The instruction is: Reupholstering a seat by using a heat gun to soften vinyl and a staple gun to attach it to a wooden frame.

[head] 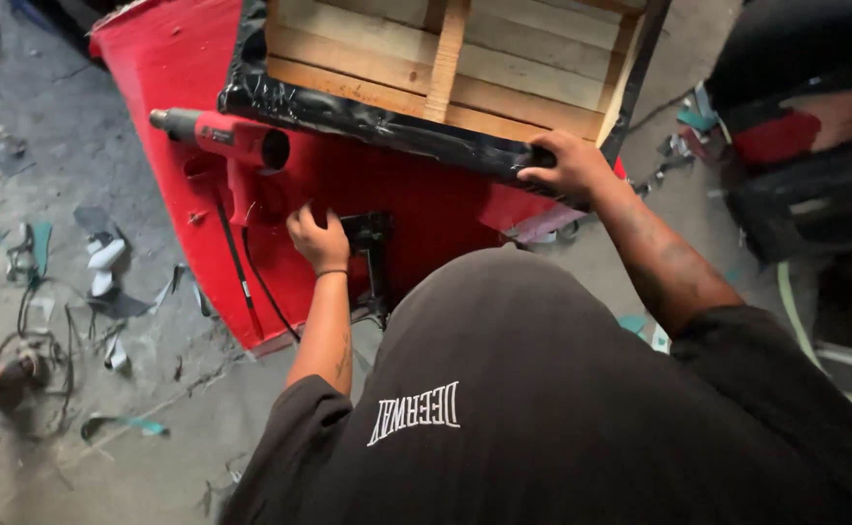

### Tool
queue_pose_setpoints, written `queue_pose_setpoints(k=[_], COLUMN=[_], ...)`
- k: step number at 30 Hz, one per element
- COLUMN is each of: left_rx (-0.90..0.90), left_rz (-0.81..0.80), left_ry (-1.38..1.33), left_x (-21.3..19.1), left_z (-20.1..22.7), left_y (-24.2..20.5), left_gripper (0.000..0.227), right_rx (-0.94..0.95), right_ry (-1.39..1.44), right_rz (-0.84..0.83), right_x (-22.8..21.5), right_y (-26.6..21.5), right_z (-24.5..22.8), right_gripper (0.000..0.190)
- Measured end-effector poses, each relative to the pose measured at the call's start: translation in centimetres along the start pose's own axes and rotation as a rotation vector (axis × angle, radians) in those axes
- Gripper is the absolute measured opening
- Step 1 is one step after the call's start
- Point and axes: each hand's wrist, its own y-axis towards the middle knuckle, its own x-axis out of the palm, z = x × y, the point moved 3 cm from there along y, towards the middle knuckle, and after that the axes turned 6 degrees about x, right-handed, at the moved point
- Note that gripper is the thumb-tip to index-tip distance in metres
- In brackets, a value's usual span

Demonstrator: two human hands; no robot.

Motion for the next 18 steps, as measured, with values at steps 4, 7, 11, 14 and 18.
queue_pose_setpoints(k=[4, 7, 11, 14, 18], left_rx=[0.114, 0.270, 0.184, 0.281, 0.235], left_rz=[0.167, 0.326, 0.316, 0.228, 0.154], left_ry=[-0.136, -0.252, -0.348, -0.312, -0.168], left_x=[1.3, -0.8, -2.0, -2.5, 0.4], left_z=[-0.2, 2.0, 2.0, 2.6, 0.6], left_y=[5.8, 11.2, 17.8, 21.0, 24.4], left_gripper=[0.041, 0.038, 0.046, 0.049, 0.057], right_rx=[0.208, 0.240, 0.267, 0.318, 0.471], right_ry=[0.311, 0.400, 0.278, 0.313, 0.573], right_rz=[-0.173, -0.101, 0.427, 0.627, 0.116], right_x=[3.6, 3.9, -3.5, -4.8, -0.3], right_y=[2.4, 2.7, 1.9, -1.3, -7.5], right_z=[4.8, 6.6, 4.3, 6.3, 1.4], right_gripper=[0.025, 0.013, 0.028, 0.023, 0.028])
